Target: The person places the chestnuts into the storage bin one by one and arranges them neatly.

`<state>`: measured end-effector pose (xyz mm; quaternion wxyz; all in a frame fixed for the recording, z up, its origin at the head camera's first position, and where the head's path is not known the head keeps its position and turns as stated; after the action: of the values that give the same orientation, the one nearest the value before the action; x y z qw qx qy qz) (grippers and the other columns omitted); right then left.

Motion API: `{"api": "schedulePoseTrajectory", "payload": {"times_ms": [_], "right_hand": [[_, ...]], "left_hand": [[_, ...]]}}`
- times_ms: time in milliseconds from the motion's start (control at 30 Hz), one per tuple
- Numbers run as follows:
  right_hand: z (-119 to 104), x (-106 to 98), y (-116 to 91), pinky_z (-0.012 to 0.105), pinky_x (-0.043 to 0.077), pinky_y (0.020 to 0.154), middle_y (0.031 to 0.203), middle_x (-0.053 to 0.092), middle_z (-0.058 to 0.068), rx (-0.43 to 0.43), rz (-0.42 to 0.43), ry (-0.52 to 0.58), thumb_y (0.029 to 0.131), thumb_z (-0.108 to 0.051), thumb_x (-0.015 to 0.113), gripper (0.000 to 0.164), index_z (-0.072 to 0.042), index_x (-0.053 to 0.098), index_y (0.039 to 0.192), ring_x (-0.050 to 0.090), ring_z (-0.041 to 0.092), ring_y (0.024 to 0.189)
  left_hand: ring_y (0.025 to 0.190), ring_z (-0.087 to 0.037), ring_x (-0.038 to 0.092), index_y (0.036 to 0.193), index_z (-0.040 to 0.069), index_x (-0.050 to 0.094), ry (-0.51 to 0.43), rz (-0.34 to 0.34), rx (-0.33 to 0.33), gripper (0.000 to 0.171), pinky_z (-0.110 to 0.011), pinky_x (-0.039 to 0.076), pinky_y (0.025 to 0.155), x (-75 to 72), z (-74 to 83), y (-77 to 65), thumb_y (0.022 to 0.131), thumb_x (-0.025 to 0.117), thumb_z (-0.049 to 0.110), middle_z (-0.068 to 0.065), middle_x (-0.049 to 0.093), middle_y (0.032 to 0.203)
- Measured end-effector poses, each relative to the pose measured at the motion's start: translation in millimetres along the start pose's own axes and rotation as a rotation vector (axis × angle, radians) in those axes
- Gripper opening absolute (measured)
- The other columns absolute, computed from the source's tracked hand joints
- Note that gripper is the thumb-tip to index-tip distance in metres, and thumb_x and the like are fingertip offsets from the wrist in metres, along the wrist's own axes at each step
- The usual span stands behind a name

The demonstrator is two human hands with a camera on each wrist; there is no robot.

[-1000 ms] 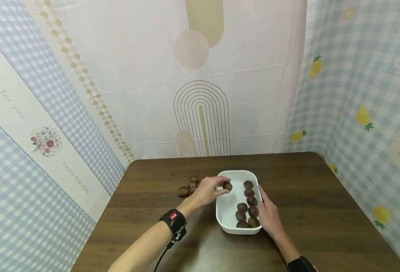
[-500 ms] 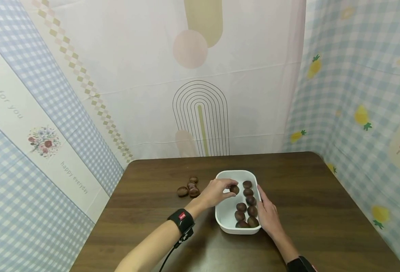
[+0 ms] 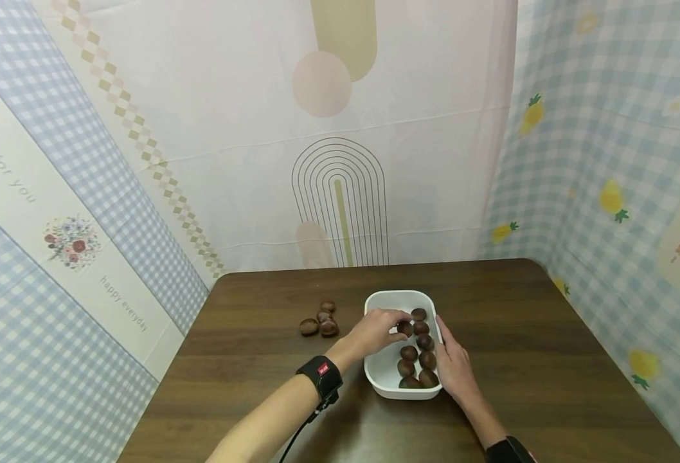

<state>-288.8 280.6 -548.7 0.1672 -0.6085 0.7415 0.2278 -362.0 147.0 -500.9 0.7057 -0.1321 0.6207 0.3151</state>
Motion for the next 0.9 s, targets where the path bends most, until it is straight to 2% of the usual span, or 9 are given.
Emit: {"api": "schedulePoseTrajectory", "payload": {"times_ms": [367, 767, 900], "right_hand": [[-3.2, -1.3, -1.1, 0.066, 0.035, 0.113, 0.162, 0.038, 0.03, -0.029, 0.025, -0.01, 0.112, -0.008, 0.036, 0.054, -0.006, 0.032, 0.167, 0.04, 0.051, 0.145], [-1.3, -0.3, 0.1, 0.065, 0.033, 0.115, 0.163, 0.036, 0.029, -0.012, 0.006, -0.006, 0.112, -0.008, 0.035, 0.055, -0.006, 0.031, 0.167, 0.038, 0.05, 0.147], [-0.9, -0.7, -0.1, 0.065, 0.033, 0.116, 0.164, 0.036, 0.029, -0.006, 0.005, -0.005, 0.112, -0.008, 0.035, 0.055, -0.006, 0.031, 0.167, 0.038, 0.05, 0.147]], "left_hand": [[0.1, -0.003, 0.069, 0.125, 0.024, 0.075, 0.068, -0.047, 0.011, 0.029, -0.021, 0.053, 0.085, 11.6, 10.6, 4.5, 0.098, 0.08, 0.032, 0.014, 0.075, 0.117], [0.098, -0.004, 0.07, 0.122, 0.026, 0.074, 0.062, -0.096, -0.043, 0.022, -0.022, 0.053, 0.083, 19.0, 8.9, 4.5, 0.1, 0.077, 0.029, 0.013, 0.075, 0.115], [0.1, -0.005, 0.07, 0.126, 0.027, 0.074, 0.056, -0.107, -0.05, 0.025, -0.023, 0.054, 0.085, 20.6, 8.6, 4.9, 0.101, 0.076, 0.029, 0.013, 0.075, 0.117]]}}
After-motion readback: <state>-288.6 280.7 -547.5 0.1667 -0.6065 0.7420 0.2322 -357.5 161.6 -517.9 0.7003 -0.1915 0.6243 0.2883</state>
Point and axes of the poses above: each hand's wrist, its own y-axis towards the middle knuckle, its own x-axis out of the palm, z = x × y, the point moved 10 cm from there along y, towards the middle knuckle
